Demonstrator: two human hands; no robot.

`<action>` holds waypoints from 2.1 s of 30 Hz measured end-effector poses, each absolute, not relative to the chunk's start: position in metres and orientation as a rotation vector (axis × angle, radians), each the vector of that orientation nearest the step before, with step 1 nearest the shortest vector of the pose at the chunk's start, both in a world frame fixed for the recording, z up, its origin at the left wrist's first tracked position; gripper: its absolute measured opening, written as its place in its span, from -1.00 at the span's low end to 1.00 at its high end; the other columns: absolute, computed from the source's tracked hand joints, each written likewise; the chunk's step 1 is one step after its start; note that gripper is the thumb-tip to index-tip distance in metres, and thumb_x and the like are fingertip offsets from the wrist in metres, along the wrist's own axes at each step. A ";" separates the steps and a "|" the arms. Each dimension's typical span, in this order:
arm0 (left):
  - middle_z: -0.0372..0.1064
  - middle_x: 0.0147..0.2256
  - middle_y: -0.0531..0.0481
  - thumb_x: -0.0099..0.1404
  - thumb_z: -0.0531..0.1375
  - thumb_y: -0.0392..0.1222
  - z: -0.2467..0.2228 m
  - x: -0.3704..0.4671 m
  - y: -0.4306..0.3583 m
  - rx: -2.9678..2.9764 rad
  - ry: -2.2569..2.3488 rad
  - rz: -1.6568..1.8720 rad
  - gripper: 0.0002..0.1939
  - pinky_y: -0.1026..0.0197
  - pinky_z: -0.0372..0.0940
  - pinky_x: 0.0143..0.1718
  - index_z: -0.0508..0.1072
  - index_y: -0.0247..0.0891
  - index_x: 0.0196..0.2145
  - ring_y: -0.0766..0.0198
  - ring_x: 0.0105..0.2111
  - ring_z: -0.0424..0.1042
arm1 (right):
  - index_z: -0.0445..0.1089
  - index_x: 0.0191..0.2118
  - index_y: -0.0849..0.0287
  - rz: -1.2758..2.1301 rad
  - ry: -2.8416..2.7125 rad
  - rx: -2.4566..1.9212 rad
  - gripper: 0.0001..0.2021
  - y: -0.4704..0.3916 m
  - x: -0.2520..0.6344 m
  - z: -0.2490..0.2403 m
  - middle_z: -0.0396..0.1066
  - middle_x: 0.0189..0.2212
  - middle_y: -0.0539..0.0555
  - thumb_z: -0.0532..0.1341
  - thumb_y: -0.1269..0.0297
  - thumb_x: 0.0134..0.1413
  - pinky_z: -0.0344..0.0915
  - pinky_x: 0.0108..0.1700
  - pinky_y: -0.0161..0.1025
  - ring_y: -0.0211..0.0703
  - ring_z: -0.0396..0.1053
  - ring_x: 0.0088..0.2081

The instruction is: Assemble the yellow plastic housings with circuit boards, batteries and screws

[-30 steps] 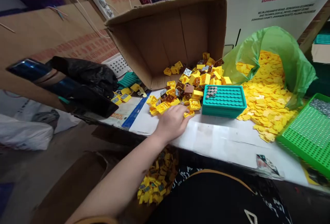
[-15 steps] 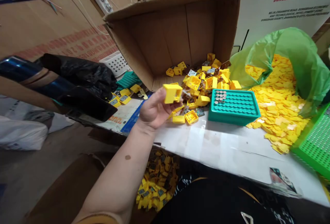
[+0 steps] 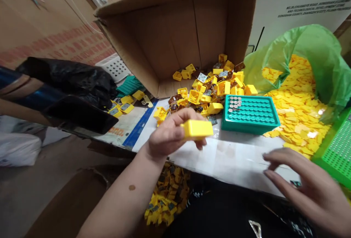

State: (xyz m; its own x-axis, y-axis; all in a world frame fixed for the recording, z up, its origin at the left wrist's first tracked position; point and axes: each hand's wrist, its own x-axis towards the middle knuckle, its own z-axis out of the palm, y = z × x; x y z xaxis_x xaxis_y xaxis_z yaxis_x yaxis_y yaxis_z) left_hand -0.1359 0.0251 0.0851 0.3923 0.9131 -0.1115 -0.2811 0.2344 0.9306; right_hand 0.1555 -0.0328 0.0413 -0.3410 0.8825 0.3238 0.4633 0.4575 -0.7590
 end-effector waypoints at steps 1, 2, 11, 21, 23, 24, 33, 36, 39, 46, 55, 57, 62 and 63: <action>0.38 -0.36 -0.07 -0.16 0.33 0.08 0.082 -0.130 0.021 0.990 0.734 0.855 -0.58 0.17 0.29 -0.52 0.32 -0.25 -0.47 0.21 -0.53 0.41 | 0.24 0.05 0.05 0.863 -1.996 -1.111 -0.55 -0.029 0.145 0.040 0.35 -0.31 0.06 0.26 0.30 -0.02 0.40 -0.34 -0.31 -0.23 0.37 -0.34; 0.37 -0.35 -0.07 -0.15 0.34 0.07 0.079 -0.123 0.016 0.977 0.694 0.780 -0.60 0.19 0.29 -0.50 0.33 -0.26 -0.48 0.22 -0.50 0.40 | 0.08 0.16 0.03 1.044 -1.985 -1.110 -0.43 -0.027 0.134 0.037 0.34 -0.29 0.06 0.24 0.29 0.01 0.41 -0.34 -0.31 -0.25 0.37 -0.35; 0.31 -0.22 -0.03 -0.11 0.38 -0.16 0.042 -0.091 -0.001 0.975 0.664 0.432 -0.53 0.27 0.24 -0.27 0.31 -0.21 -0.24 0.29 -0.27 0.36 | 0.27 -0.14 0.23 1.900 -1.356 -1.250 -0.68 -0.029 0.126 0.012 0.39 -0.40 0.05 0.18 0.11 0.05 0.36 -0.39 -0.30 -0.28 0.35 -0.44; 0.37 -0.21 -0.11 -0.05 0.33 -0.20 0.015 -0.049 -0.008 0.933 1.041 0.521 -0.38 0.16 0.26 -0.18 0.20 -0.27 -0.05 0.20 -0.22 0.40 | 0.36 -0.08 0.17 -0.100 -2.253 -1.286 -0.71 -0.031 0.176 -0.001 0.37 -0.31 0.16 0.05 0.50 0.10 0.34 -0.36 -0.23 -0.14 0.37 -0.31; 0.39 -0.28 -0.07 -0.08 0.35 -0.22 0.014 -0.047 -0.013 0.827 1.003 0.449 -0.41 0.16 0.27 -0.21 0.21 -0.28 -0.11 0.22 -0.27 0.42 | 0.30 -0.05 0.27 -0.072 -2.354 -1.278 -0.71 -0.041 0.182 -0.009 0.37 -0.30 0.18 0.03 0.51 0.11 0.34 -0.31 -0.21 -0.13 0.35 -0.30; 0.40 -0.27 -0.07 -0.10 0.36 -0.24 0.015 -0.046 -0.015 0.796 0.998 0.435 -0.41 0.16 0.26 -0.19 0.21 -0.28 -0.12 0.22 -0.26 0.42 | 0.29 -0.05 0.28 -0.037 -2.376 -1.292 -0.72 -0.046 0.184 -0.013 0.37 -0.27 0.20 0.02 0.50 0.13 0.34 -0.27 -0.20 -0.12 0.35 -0.27; 0.39 -0.24 -0.06 -0.09 0.37 -0.26 0.024 -0.038 -0.027 0.568 0.993 0.556 -0.46 0.23 0.25 -0.18 0.24 -0.29 -0.16 0.29 -0.25 0.41 | 0.33 -0.13 0.19 0.266 -2.418 -1.383 -0.80 -0.054 0.182 -0.012 0.33 -0.32 0.14 0.02 0.32 0.21 0.30 -0.28 -0.22 -0.18 0.31 -0.33; 0.39 -0.22 -0.04 -0.05 0.35 -0.27 0.028 -0.035 -0.032 0.516 0.991 0.500 -0.44 0.28 0.28 -0.30 0.23 -0.23 -0.10 0.33 -0.32 0.42 | 0.36 -0.18 0.20 0.289 -2.453 -1.452 -0.78 -0.053 0.180 -0.009 0.32 -0.38 0.13 0.00 0.29 0.22 0.27 -0.31 -0.19 -0.17 0.30 -0.36; 0.39 -0.19 -0.06 -0.01 0.32 -0.31 0.031 -0.033 -0.035 0.480 0.972 0.481 -0.51 0.32 0.30 -0.30 0.27 -0.27 -0.12 0.37 -0.32 0.42 | 0.39 -0.20 0.19 0.415 -2.392 -1.503 -0.76 -0.054 0.179 -0.006 0.33 -0.37 0.13 0.00 0.25 0.22 0.28 -0.29 -0.17 -0.15 0.32 -0.34; 0.38 -0.21 0.01 -0.02 0.27 -0.45 0.030 -0.023 -0.039 0.468 0.967 0.533 -0.38 0.30 0.29 -0.27 0.13 -0.16 -0.05 0.33 -0.29 0.45 | 0.43 -0.29 0.20 1.230 -1.531 -1.523 -0.71 -0.052 0.165 0.016 0.46 -0.37 0.09 0.18 0.06 0.04 0.36 -0.36 -0.30 -0.20 0.41 -0.38; 0.29 -0.36 0.08 0.05 0.15 -0.45 0.012 -0.009 -0.040 0.859 1.002 0.684 -0.51 0.34 0.18 -0.40 0.15 -0.21 -0.07 0.43 -0.43 0.30 | 0.39 -0.24 0.19 0.747 -1.876 -1.419 -0.84 -0.060 0.143 -0.003 0.34 -0.41 0.07 0.12 0.27 0.14 0.28 -0.34 -0.26 -0.23 0.32 -0.36; 0.29 -0.34 0.05 0.06 0.13 -0.44 0.009 -0.009 -0.040 0.961 1.041 0.692 -0.54 0.32 0.19 -0.39 0.18 -0.21 -0.06 0.40 -0.41 0.30 | 0.37 -0.27 0.20 0.634 -1.924 -1.432 -0.87 -0.060 0.142 -0.006 0.31 -0.43 0.06 0.11 0.29 0.15 0.25 -0.35 -0.25 -0.23 0.30 -0.38; 0.29 -0.21 -0.02 0.05 0.14 -0.43 0.007 -0.009 -0.037 1.023 1.051 0.724 -0.58 0.27 0.21 -0.27 0.23 -0.22 -0.11 0.33 -0.27 0.33 | 0.34 -0.36 0.18 0.698 -1.860 -1.510 -0.93 -0.055 0.140 -0.006 0.31 -0.44 0.02 0.15 0.32 0.10 0.23 -0.36 -0.28 -0.25 0.29 -0.38; 0.30 -0.22 -0.01 0.03 0.15 -0.43 0.008 -0.009 -0.036 0.978 1.043 0.722 -0.57 0.27 0.21 -0.27 0.22 -0.22 -0.11 0.34 -0.28 0.33 | 0.34 -0.36 0.18 0.750 -1.840 -1.503 -0.93 -0.054 0.140 -0.004 0.32 -0.44 0.02 0.16 0.32 0.10 0.24 -0.35 -0.28 -0.26 0.30 -0.38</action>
State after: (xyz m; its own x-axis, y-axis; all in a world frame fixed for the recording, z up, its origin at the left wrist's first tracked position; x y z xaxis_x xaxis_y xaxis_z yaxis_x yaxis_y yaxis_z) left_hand -0.0094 -0.0362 0.0082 0.3532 0.8605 -0.3672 -0.0402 0.4061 0.9130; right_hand 0.1405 -0.0538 -0.0043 -0.1424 0.9824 0.1210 0.6177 0.1837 -0.7646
